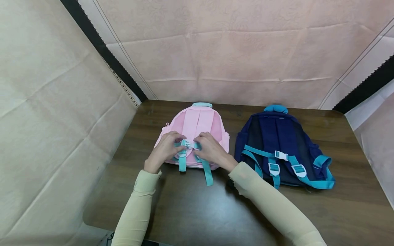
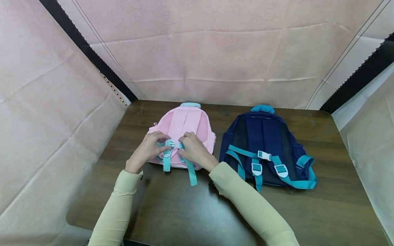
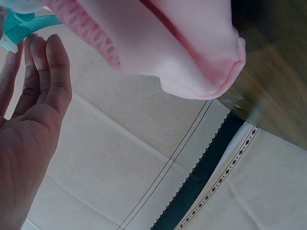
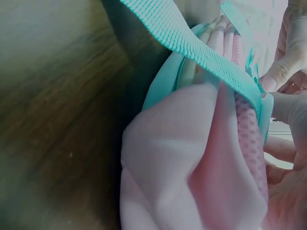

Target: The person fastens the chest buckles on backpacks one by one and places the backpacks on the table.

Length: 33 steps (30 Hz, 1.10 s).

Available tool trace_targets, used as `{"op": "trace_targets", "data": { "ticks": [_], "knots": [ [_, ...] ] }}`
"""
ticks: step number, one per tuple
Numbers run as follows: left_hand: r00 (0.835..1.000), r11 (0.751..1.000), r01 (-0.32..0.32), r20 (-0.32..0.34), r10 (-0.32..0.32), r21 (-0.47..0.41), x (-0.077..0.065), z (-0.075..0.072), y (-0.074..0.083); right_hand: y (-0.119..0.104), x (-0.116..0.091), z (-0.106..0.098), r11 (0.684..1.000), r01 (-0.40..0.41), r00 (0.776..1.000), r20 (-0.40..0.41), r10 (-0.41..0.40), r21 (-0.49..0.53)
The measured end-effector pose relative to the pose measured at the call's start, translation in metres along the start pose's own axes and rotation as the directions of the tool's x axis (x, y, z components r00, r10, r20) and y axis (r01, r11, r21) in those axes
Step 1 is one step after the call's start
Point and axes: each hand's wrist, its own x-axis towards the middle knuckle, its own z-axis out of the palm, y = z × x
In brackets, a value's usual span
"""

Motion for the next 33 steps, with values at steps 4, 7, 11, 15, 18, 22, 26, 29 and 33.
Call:
{"op": "trace_targets", "data": {
  "ticks": [4,7,11,15,18,22,26,29,33],
  "knots": [
    [1.0,1.0,0.001,0.004,-0.001,-0.009,-0.0003,0.0005,-0.0006,-0.0021,0.0039,0.0013,1.0,-0.007,1.0,0.0,0.007,-0.017],
    [1.0,1.0,0.003,0.008,-0.002,-0.01,-0.0002,0.0014,-0.0018,-0.0031,0.0058,0.001,1.0,-0.01,1.0,0.009,0.011,-0.022],
    [1.0,1.0,0.005,0.01,-0.005,-0.009,0.0005,0.0019,-0.0028,-0.0028,0.0072,0.0013,0.999,-0.011,1.0,0.02,0.012,-0.03],
    [1.0,1.0,0.015,0.015,-0.015,-0.01,0.0009,0.0013,-0.0027,-0.0013,0.0085,0.0024,0.999,-0.012,1.0,0.02,0.013,-0.035],
    [0.999,1.0,0.025,0.023,-0.025,-0.015,0.0007,0.0007,-0.003,0.0003,0.0095,0.0034,0.999,-0.006,1.0,0.015,0.007,-0.034],
    [0.999,0.999,0.029,0.024,-0.028,-0.022,0.0015,0.0006,-0.003,0.0026,0.0095,0.0023,1.0,0.01,1.0,0.002,-0.01,-0.02],
    [0.999,0.999,0.035,0.019,-0.035,-0.019,0.0013,0.0005,-0.0024,0.0033,0.0076,0.0012,1.0,0.02,1.0,-0.018,-0.02,0.002],
    [0.999,0.999,0.045,0.017,-0.045,-0.021,0.0007,0.0004,-0.0013,0.0037,0.0059,0.0013,1.0,0.019,0.999,-0.035,-0.018,0.016],
    [0.998,0.998,0.054,0.015,-0.053,-0.03,0.0006,0.0006,-0.0005,0.0043,0.0044,0.0005,0.999,0.013,0.999,-0.049,-0.011,0.036]
  ]
}}
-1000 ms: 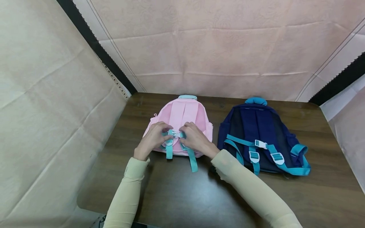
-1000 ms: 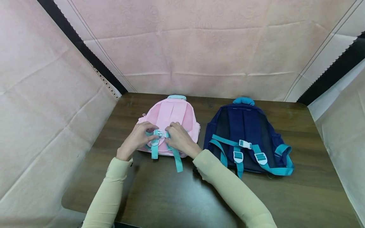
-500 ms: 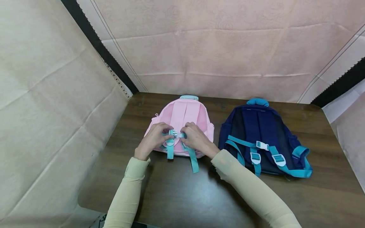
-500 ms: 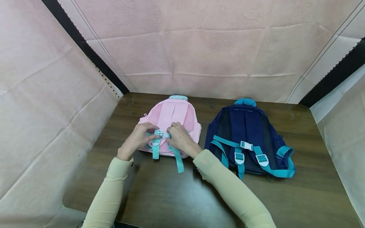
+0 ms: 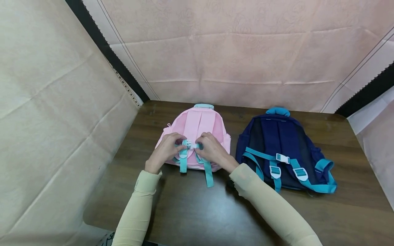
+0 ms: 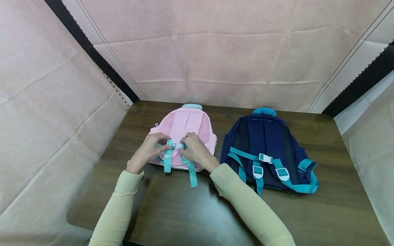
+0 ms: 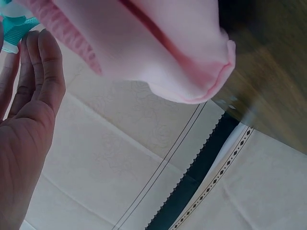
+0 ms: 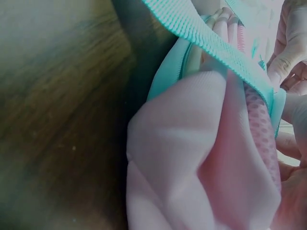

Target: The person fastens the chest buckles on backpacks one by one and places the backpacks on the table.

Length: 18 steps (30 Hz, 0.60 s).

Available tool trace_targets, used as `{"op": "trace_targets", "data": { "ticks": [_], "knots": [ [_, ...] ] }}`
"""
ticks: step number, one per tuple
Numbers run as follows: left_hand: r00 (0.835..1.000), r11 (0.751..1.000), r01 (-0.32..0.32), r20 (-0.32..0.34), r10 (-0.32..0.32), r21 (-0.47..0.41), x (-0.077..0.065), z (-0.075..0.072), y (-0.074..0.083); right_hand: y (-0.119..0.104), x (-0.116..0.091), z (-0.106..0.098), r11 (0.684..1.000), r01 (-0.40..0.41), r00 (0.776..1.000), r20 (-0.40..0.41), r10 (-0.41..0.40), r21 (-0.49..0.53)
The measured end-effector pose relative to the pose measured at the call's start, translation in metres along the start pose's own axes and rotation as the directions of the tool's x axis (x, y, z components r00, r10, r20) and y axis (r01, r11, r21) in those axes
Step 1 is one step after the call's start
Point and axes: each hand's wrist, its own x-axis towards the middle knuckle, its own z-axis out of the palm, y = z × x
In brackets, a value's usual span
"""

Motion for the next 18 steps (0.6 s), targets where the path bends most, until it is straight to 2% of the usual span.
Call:
{"op": "trace_targets", "data": {
  "ticks": [18],
  "knots": [
    [1.0,1.0,-0.022,-0.01,0.022,-0.01,-0.0002,0.0007,-0.0042,0.0065,-0.0075,-0.0059,0.997,0.003,0.997,-0.079,0.003,0.079]
  ]
}}
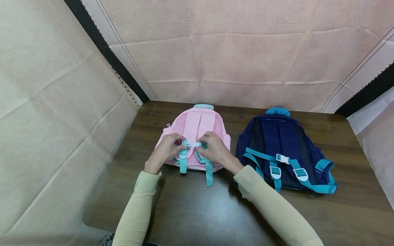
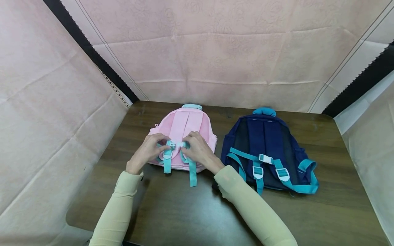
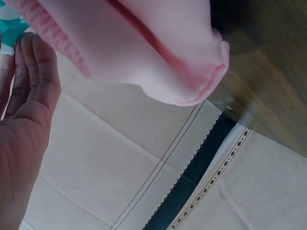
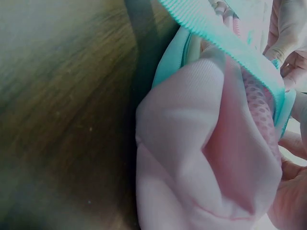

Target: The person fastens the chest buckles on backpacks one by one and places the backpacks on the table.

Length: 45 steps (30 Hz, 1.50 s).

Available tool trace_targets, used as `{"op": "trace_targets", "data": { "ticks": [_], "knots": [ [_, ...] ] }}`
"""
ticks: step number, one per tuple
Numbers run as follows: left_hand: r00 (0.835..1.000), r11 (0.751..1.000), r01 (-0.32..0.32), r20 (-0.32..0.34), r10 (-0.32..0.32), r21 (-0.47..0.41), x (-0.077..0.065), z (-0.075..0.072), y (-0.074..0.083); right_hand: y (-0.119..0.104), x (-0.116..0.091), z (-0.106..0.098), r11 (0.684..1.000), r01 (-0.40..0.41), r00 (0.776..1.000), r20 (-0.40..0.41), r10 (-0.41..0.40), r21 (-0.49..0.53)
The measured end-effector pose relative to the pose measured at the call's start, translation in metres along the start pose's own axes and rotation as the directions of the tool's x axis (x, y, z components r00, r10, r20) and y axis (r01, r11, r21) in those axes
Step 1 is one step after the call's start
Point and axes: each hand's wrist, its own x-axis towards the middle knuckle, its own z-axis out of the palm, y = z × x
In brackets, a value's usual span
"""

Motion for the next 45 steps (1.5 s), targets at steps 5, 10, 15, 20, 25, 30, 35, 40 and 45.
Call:
{"op": "trace_targets", "data": {
  "ticks": [5,10,15,20,25,30,35,40,45],
  "knots": [
    [1.0,1.0,-0.017,-0.001,0.017,-0.002,0.0,0.001,-0.001,0.0,-0.001,0.0,1.0,0.001,1.0,-0.01,-0.001,0.01],
    [1.0,1.0,-0.021,0.003,0.021,-0.012,0.001,0.001,0.001,-0.001,-0.001,0.0,1.0,0.022,1.0,-0.013,-0.021,0.01],
    [1.0,1.0,-0.031,0.004,0.031,0.002,0.001,0.002,0.0,-0.003,0.0,-0.001,0.999,0.034,0.999,-0.003,-0.034,0.0],
    [0.999,0.999,-0.042,-0.026,0.042,0.007,0.002,0.005,0.0,-0.003,0.001,0.0,0.999,0.044,0.999,0.003,-0.044,-0.02],
    [0.998,0.999,-0.041,-0.046,0.041,0.002,0.002,0.008,-0.001,-0.003,0.001,0.002,0.997,0.065,0.998,0.022,-0.064,-0.045],
    [0.997,0.999,-0.041,-0.059,0.041,0.0,0.002,0.01,0.0,-0.002,0.001,0.002,0.997,0.061,0.998,0.035,-0.059,-0.052],
    [0.998,0.999,-0.037,-0.058,0.038,0.028,0.003,0.012,0.002,-0.002,0.0,0.002,0.996,0.06,0.997,0.043,-0.058,-0.06],
    [0.996,0.998,-0.048,-0.072,0.05,0.042,0.004,0.014,0.005,0.008,0.001,0.006,0.995,0.088,0.996,0.028,-0.087,-0.046],
    [0.995,0.997,-0.055,-0.079,0.059,0.054,0.004,0.017,0.007,-0.001,-0.002,0.001,0.995,0.079,0.997,0.022,-0.078,-0.058]
  ]
}}
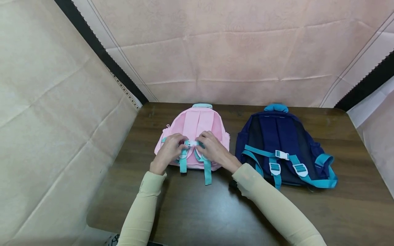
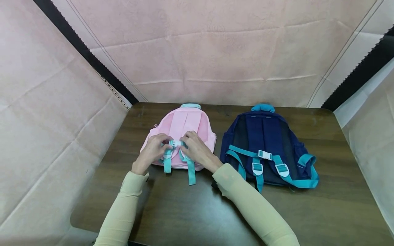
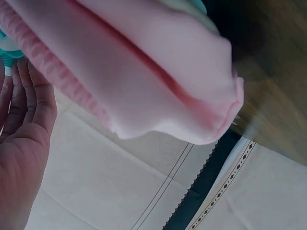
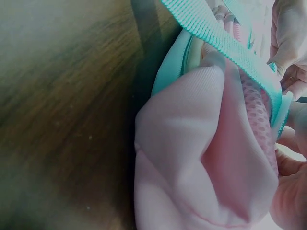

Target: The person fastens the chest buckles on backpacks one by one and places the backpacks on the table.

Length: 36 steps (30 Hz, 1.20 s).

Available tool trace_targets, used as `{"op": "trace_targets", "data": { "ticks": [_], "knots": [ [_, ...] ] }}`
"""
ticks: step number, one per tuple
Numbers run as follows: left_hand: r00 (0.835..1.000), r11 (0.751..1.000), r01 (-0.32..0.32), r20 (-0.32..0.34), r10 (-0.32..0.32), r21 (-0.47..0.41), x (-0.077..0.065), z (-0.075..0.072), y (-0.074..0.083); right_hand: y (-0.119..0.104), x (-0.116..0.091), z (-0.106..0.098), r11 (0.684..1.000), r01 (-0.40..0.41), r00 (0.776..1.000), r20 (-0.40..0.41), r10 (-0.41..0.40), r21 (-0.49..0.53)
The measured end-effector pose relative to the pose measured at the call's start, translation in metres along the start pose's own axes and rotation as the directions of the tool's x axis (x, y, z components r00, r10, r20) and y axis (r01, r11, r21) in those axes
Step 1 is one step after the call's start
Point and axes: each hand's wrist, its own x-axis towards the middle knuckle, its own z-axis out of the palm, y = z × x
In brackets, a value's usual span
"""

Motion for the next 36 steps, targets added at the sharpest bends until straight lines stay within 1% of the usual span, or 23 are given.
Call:
{"op": "trace_targets", "data": {
  "ticks": [6,11,17,24,28,32,36],
  "knots": [
    [0.999,1.0,-0.028,-0.021,0.028,0.0,0.001,0.005,0.003,0.0,-0.002,0.0,1.0,-0.004,1.0,-0.01,0.004,-0.028],
    [0.999,0.999,-0.044,-0.015,0.045,0.013,0.002,0.006,0.006,-0.002,-0.002,0.0,0.999,0.015,1.0,-0.02,-0.015,-0.032],
    [1.0,0.999,-0.026,0.012,0.026,0.019,0.002,0.005,0.006,-0.003,-0.002,0.003,0.999,0.005,1.0,-0.024,-0.006,-0.038],
    [0.998,1.0,-0.004,0.066,0.003,0.017,0.0,0.002,-0.001,-0.004,-0.003,0.007,0.999,-0.019,1.0,-0.017,0.018,-0.026],
    [0.998,1.0,0.001,0.06,-0.002,0.02,-0.002,0.003,-0.004,-0.004,-0.004,0.008,0.999,-0.022,1.0,-0.022,0.021,-0.03],
    [0.999,1.0,-0.005,0.044,0.004,0.031,-0.006,0.004,-0.007,-0.006,-0.008,0.006,0.999,-0.048,0.999,-0.02,0.048,-0.021],
    [0.999,0.999,0.007,0.042,-0.008,0.042,-0.01,0.006,-0.009,-0.01,-0.013,0.002,0.997,-0.077,0.996,-0.037,0.076,-0.016]
  ]
}}
